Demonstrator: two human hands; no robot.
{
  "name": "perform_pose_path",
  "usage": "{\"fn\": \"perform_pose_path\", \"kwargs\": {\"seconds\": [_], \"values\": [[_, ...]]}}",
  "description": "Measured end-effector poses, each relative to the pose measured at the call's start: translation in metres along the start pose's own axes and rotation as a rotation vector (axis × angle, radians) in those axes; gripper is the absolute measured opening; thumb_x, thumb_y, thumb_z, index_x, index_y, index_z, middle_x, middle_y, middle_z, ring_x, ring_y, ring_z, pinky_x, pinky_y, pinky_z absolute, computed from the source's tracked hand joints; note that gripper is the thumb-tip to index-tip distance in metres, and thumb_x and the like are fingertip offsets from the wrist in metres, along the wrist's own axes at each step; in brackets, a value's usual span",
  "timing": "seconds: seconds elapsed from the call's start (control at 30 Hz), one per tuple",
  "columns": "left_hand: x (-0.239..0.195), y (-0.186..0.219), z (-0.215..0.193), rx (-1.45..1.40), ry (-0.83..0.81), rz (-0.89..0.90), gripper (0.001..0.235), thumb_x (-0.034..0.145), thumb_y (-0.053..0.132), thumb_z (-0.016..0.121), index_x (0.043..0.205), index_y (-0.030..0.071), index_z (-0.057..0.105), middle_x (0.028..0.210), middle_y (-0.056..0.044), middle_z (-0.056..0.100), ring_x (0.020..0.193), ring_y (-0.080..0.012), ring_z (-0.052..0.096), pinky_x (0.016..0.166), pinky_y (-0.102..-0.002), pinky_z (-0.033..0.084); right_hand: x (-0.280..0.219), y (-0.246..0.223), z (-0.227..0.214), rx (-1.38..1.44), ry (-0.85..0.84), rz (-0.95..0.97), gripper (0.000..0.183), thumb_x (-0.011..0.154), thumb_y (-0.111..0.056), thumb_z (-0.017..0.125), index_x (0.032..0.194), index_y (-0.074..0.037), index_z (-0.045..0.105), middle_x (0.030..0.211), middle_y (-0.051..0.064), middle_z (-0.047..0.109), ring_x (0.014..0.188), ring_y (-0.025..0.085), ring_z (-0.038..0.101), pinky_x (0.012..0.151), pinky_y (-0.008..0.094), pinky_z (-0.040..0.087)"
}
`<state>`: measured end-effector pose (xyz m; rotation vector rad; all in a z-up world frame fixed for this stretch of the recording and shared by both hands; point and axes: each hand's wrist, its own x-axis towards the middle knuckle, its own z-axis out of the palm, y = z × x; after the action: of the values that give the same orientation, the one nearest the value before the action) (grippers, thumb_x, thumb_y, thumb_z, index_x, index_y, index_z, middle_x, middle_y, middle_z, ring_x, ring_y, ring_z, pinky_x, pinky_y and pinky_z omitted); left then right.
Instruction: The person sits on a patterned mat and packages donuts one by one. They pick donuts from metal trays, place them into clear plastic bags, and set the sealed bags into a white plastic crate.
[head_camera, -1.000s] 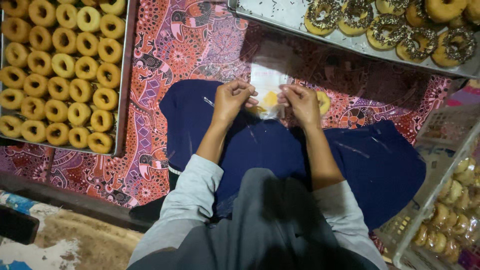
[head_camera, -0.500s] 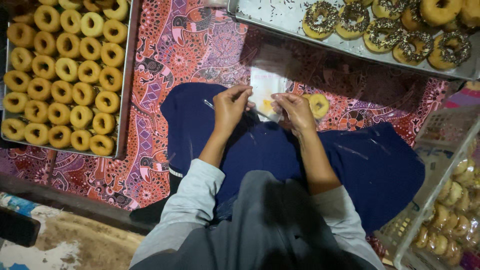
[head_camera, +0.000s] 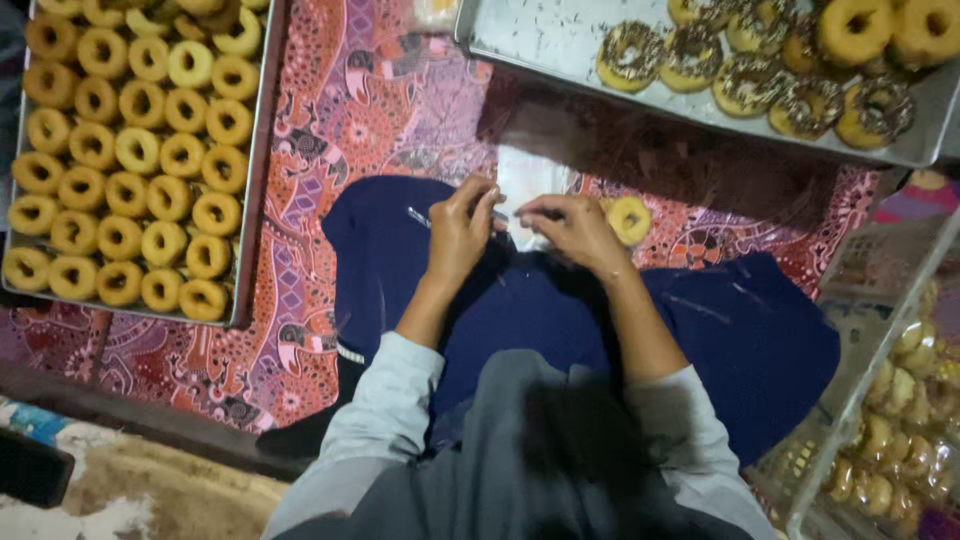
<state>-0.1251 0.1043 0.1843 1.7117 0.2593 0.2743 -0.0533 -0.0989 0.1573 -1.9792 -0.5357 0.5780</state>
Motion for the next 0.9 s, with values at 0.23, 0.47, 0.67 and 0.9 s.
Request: {"fn": "perform_pose_path", "kwargs": {"seconds": [0.23,0.47,0.67,0.9], "values": [[-0.001,-0.001,-0.022,-0.170,0.121,-0.086,0.018,0.102,0.014,0.062,0.105,-0.001,0.072,0.093,-0.009,0.079,0.064,-0.0131,0.074,0.051,-0.022,0.054,-0.017,0.059,0.013,0.491,0.100,0.271,0.021,0.097,-0.018,0.075,0.105,0.001,0.071,0.077,0.003,0.067,0.063,0.010,0.060,0.055,0.026,0.048],[-0.002,-0.022,-0.003,-0.261,-0.001,-0.183,0.018,0.104,0.017,0.061,0.108,0.000,0.065,0.079,-0.010,0.074,0.060,-0.0138,0.073,0.047,-0.024,0.053,-0.011,0.036,0.021,0.128,0.060,-0.304,0.033,0.096,-0.014,0.076,0.123,0.003,0.067,0.112,0.013,0.071,0.100,0.021,0.068,0.085,0.036,0.054],[0.035,-0.088,0.019,0.103,0.144,-0.106,0.013,0.097,0.011,0.063,0.103,-0.001,0.065,0.080,-0.016,0.072,0.066,-0.0289,0.071,0.055,-0.037,0.055,-0.005,0.080,0.027,0.040,-0.034,0.332,0.030,0.091,-0.033,0.073,0.105,-0.007,0.077,0.089,0.010,0.076,0.077,0.022,0.066,0.070,0.039,0.050],[0.068,-0.189,0.091,0.731,-0.055,0.129,0.027,0.073,-0.003,0.066,0.099,-0.002,0.061,0.098,-0.025,0.064,0.080,-0.0474,0.067,0.067,-0.055,0.053,-0.035,0.131,0.027,-0.396,0.053,0.304,0.033,0.086,-0.039,0.070,0.108,-0.017,0.079,0.092,0.014,0.077,0.089,0.034,0.074,0.081,0.045,0.056]]}}
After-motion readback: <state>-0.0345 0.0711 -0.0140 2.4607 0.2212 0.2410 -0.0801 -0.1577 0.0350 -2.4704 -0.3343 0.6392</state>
